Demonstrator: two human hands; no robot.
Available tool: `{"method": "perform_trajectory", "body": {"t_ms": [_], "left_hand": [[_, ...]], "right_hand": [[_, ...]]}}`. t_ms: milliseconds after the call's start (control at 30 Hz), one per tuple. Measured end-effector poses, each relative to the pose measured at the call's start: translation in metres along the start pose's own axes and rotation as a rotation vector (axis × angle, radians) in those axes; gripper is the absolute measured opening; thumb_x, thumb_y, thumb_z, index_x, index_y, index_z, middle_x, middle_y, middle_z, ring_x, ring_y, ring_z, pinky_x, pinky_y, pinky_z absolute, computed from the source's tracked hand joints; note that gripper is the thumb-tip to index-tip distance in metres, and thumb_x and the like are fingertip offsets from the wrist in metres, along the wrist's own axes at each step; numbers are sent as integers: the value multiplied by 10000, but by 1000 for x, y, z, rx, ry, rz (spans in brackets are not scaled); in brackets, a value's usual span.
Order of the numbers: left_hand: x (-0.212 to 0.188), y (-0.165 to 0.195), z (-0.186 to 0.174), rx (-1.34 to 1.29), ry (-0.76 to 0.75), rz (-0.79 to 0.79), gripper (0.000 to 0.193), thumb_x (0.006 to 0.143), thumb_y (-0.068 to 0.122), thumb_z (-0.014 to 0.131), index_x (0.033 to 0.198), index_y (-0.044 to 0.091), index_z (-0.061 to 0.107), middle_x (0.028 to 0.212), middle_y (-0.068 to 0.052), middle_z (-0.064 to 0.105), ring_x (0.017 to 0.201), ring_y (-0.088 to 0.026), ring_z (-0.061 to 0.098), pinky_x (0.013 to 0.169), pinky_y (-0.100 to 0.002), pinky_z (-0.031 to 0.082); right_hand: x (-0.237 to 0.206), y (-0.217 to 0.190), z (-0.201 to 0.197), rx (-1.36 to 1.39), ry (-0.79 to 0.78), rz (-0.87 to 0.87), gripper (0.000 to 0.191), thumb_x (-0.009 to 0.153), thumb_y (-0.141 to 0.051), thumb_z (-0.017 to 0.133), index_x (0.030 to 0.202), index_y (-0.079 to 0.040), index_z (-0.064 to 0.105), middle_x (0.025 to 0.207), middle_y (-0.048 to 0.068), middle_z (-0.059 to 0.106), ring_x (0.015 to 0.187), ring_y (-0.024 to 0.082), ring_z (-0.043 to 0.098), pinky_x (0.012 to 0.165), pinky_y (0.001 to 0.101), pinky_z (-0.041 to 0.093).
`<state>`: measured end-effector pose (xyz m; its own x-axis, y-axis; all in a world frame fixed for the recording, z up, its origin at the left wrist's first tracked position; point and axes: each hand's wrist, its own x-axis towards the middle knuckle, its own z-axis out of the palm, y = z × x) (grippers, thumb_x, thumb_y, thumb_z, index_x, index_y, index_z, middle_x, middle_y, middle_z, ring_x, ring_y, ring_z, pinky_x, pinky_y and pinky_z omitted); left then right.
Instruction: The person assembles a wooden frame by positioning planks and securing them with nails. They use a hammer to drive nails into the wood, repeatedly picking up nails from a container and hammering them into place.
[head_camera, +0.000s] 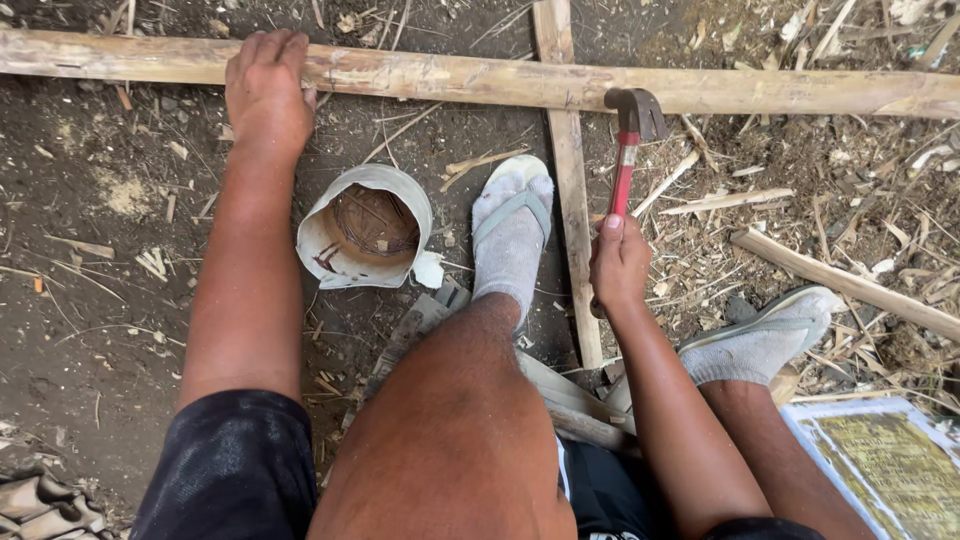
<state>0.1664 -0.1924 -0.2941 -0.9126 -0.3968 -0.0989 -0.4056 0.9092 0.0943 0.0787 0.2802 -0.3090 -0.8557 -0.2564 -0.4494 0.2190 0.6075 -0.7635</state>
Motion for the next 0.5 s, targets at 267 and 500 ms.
{"method": "perform_trajectory", "body": {"t_ms": [267, 500], "left_hand": [[-96, 92, -61, -560, -120, -82, 111, 916, 149, 671, 965, 93, 753, 956, -169, 746, 877, -379, 717, 791, -471, 573], [-127, 113, 9, -159, -389, -81, 167, 889, 177, 690, 995, 48, 708, 1006, -190, 711, 891, -390, 707, 759, -494, 567]], "right_hand": [[1, -5, 6, 152, -67, 103, 485, 1099, -482, 449, 1001, -30, 595, 629, -3, 521, 502, 104, 497, 442, 295, 400], [-6, -14, 8, -19, -108, 7, 481, 1103, -470, 424, 984, -42, 609, 625, 31, 573, 522, 139, 565, 478, 328, 453]]}}
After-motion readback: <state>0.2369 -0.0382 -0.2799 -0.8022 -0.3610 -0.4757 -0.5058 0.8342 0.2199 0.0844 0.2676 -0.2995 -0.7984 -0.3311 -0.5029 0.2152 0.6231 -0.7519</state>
